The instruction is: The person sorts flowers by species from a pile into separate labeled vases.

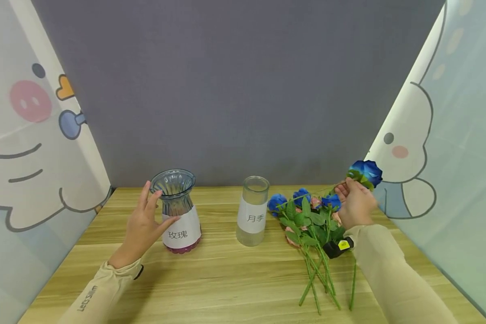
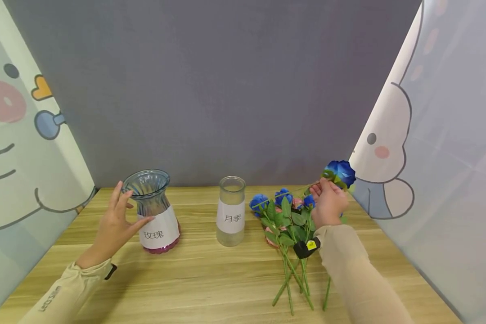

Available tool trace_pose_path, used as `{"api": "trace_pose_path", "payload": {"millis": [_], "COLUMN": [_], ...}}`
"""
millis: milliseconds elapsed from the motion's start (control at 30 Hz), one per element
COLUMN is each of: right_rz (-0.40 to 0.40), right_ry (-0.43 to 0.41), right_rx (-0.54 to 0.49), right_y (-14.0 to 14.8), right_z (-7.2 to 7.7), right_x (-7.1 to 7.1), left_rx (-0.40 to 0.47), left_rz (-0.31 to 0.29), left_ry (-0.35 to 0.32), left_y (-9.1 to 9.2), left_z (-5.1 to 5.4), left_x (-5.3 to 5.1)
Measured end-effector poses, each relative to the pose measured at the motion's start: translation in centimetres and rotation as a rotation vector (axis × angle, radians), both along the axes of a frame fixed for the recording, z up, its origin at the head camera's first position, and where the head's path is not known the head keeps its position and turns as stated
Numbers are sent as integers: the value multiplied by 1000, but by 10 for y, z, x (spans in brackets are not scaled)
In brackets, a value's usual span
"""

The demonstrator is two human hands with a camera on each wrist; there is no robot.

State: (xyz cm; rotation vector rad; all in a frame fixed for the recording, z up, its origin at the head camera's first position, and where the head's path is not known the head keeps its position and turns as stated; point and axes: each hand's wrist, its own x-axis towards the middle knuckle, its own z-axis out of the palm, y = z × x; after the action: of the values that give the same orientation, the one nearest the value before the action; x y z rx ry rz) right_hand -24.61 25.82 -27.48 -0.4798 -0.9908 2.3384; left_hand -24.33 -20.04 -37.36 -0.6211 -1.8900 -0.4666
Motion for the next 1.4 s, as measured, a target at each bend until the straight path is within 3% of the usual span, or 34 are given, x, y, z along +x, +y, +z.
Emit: {"api": "trace_pose_path", "payload": {"millis": [367, 800, 1133, 1400], "right_rz": [92, 126, 213, 228], "right_ry": [-25, 24, 53, 55], "right_rx": [-182, -239, -134, -32], "right_y": [-13, -55, -75, -93], "right_z": [3, 5, 10, 14], "right_x": [1, -6, -5, -10], "left_rx": [-5, 2, 3, 11], "left_rz": [-25, -16, -18, -20], "left_ry": [-4, -27, -9, 40], "left_y": [1, 0, 0, -6], "left_z": [0, 0, 0, 8], "left_x": [1, 3, 1, 3]}}
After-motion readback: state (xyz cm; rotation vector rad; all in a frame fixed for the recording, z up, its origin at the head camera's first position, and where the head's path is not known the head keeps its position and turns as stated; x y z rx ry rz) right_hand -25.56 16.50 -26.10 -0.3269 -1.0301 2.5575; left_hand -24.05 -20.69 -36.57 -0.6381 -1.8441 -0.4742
